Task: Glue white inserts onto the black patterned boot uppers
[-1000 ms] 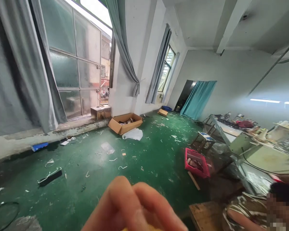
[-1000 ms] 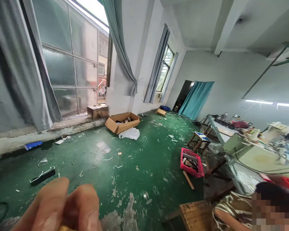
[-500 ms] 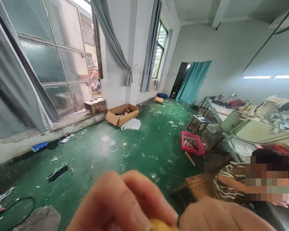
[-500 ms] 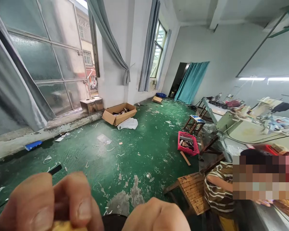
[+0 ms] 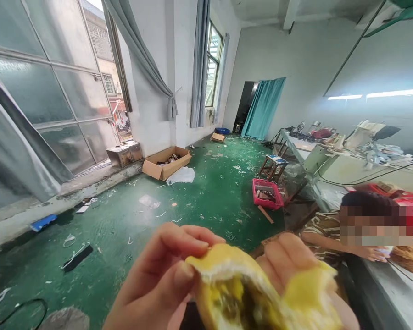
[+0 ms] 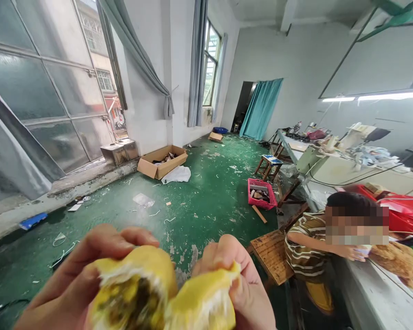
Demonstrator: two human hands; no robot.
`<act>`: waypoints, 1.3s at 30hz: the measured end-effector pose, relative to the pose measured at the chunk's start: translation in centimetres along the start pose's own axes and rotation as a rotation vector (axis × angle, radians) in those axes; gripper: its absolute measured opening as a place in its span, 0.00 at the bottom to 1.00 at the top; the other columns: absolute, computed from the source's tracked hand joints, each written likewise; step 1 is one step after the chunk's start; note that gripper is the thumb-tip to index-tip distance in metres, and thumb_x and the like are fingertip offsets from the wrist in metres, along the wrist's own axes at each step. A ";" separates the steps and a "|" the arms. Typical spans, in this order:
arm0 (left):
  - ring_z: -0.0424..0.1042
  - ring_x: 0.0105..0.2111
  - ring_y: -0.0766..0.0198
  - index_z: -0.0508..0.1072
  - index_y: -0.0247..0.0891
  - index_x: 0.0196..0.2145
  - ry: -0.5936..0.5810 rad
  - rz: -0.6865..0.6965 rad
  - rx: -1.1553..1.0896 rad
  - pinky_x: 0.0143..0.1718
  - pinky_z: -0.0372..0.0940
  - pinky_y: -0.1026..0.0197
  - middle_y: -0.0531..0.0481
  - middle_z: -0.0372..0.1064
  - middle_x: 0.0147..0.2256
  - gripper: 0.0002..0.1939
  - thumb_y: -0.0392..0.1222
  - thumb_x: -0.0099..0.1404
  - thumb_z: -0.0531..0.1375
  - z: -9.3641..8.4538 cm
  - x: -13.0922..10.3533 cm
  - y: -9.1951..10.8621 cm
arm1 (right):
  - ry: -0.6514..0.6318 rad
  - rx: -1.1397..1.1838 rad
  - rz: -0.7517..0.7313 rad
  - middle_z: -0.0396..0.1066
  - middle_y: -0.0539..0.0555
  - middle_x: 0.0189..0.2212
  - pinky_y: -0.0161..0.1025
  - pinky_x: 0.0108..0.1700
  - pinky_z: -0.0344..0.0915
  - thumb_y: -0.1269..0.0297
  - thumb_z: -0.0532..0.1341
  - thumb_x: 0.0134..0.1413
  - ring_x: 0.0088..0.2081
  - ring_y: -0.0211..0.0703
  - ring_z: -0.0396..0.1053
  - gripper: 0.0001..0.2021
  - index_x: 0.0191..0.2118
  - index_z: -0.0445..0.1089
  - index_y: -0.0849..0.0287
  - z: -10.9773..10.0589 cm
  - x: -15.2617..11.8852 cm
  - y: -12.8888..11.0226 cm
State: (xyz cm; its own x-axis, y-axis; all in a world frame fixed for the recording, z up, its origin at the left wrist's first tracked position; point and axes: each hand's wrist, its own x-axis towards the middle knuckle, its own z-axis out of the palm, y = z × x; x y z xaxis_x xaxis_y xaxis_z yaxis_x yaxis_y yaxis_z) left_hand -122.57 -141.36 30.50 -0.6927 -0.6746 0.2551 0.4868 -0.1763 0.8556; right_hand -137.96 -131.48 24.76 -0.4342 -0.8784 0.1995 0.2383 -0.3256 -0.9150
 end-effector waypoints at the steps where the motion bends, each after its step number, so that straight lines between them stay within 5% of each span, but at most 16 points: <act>1: 0.73 0.30 0.58 0.75 0.45 0.29 0.059 -0.027 0.010 0.26 0.71 0.61 0.50 0.72 0.34 0.06 0.47 0.54 0.65 -0.3 0.5 -0.5 | 0.044 0.080 -0.017 0.65 0.50 0.20 0.36 0.22 0.63 0.41 0.62 0.41 0.20 0.40 0.63 0.17 0.28 0.65 0.49 0.2 0.4 -0.1; 6: 0.70 0.28 0.63 0.72 0.38 0.29 0.223 -0.175 0.062 0.25 0.69 0.62 0.48 0.70 0.32 0.15 0.51 0.50 0.66 -1.2 2.3 -2.8 | 0.179 0.257 -0.042 0.72 0.51 0.27 0.35 0.27 0.65 0.54 0.67 0.41 0.26 0.40 0.68 0.10 0.30 0.70 0.52 0.1 1.8 0.9; 10: 0.69 0.30 0.63 0.70 0.38 0.30 0.271 -0.183 0.132 0.25 0.67 0.64 0.48 0.69 0.34 0.18 0.53 0.49 0.66 -1.9 2.8 -3.7 | 0.148 0.236 -0.055 0.72 0.53 0.27 0.38 0.29 0.66 0.49 0.64 0.43 0.27 0.42 0.68 0.16 0.36 0.72 0.54 -0.6 2.1 1.7; 20: 0.68 0.27 0.64 0.72 0.37 0.31 0.154 -0.216 0.327 0.25 0.66 0.65 0.48 0.70 0.30 0.16 0.52 0.51 0.64 -2.7 2.8 -5.0 | 0.077 0.041 0.192 0.73 0.55 0.31 0.34 0.29 0.65 0.48 0.60 0.48 0.35 0.44 0.70 0.17 0.32 0.74 0.59 -1.7 2.7 1.8; 26: 0.68 0.28 0.65 0.71 0.37 0.30 0.182 -0.215 0.338 0.25 0.65 0.66 0.49 0.69 0.31 0.17 0.54 0.50 0.64 -2.8 2.9 -5.0 | 0.071 0.067 0.216 0.73 0.55 0.31 0.32 0.29 0.65 0.48 0.61 0.47 0.32 0.41 0.70 0.18 0.32 0.73 0.60 -1.2 2.7 2.0; 32: 0.67 0.27 0.66 0.69 0.37 0.32 0.035 -0.310 0.444 0.27 0.63 0.67 0.51 0.70 0.28 0.16 0.52 0.53 0.62 -3.5 2.7 -5.4 | -0.076 0.045 0.285 0.73 0.56 0.39 0.34 0.31 0.67 0.54 0.67 0.42 0.37 0.42 0.71 0.18 0.39 0.71 0.58 -1.3 2.7 2.7; 39: 0.65 0.27 0.68 0.64 0.37 0.30 0.047 -0.339 0.467 0.25 0.61 0.67 0.50 0.69 0.32 0.19 0.55 0.52 0.62 -4.2 2.6 -6.1 | -0.116 -0.082 0.286 0.73 0.52 0.35 0.30 0.30 0.66 0.55 0.67 0.42 0.33 0.36 0.70 0.16 0.37 0.72 0.58 -0.9 2.7 3.4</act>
State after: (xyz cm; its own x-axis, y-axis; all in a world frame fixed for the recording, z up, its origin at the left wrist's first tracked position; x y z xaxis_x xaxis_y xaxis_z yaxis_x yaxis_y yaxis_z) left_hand -125.15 -145.02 24.05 -0.7396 -0.6684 -0.0789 -0.0521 -0.0601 0.9968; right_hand -139.07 -134.68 21.85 -0.2562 -0.9660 -0.0356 0.2632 -0.0342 -0.9641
